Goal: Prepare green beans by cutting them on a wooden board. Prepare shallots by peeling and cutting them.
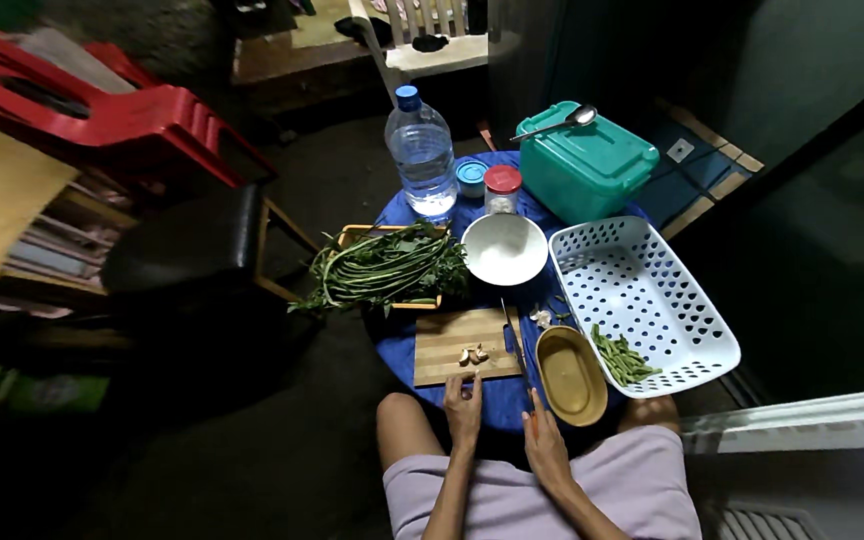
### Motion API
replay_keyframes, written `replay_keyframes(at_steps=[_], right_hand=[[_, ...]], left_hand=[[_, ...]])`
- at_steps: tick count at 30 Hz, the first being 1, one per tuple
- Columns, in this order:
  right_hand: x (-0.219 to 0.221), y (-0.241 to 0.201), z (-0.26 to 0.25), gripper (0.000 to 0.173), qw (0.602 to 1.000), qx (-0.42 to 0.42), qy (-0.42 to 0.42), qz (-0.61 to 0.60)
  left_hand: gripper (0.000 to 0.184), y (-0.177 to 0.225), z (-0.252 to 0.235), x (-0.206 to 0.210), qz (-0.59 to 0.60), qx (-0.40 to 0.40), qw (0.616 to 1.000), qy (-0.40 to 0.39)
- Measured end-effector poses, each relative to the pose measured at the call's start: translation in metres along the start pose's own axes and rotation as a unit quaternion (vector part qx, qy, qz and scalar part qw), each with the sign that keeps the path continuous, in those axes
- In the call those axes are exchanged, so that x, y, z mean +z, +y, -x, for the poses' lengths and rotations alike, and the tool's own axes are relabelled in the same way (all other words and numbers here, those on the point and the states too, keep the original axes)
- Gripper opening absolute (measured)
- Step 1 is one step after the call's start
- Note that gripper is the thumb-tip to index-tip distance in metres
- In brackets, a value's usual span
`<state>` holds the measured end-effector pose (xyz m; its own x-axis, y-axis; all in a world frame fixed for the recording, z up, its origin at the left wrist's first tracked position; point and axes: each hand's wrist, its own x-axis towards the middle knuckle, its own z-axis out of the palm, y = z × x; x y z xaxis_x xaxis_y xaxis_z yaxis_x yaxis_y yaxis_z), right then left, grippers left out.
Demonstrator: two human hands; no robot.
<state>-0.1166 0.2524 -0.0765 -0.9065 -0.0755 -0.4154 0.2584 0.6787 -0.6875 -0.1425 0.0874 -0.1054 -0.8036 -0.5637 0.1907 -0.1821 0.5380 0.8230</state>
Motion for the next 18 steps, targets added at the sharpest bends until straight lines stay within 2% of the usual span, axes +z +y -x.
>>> replay_keyframes(at_steps=[10,18], right_hand=[[0.0005,-0.0003,-0.0014,0.054,0.996,-0.033,-0.079,0.008],[-0.0011,0.0050,-0.0021,0.054,0.997,-0.035,-0.070,-0.006]], left_hand=[[0.016,-0.0017,0.0042,0.0067,-0.002,-0.020,1.000,-0.008],[0.018,0.0043,-0.0015,0.0082,-0.006,-0.037,0.999,-0.026]])
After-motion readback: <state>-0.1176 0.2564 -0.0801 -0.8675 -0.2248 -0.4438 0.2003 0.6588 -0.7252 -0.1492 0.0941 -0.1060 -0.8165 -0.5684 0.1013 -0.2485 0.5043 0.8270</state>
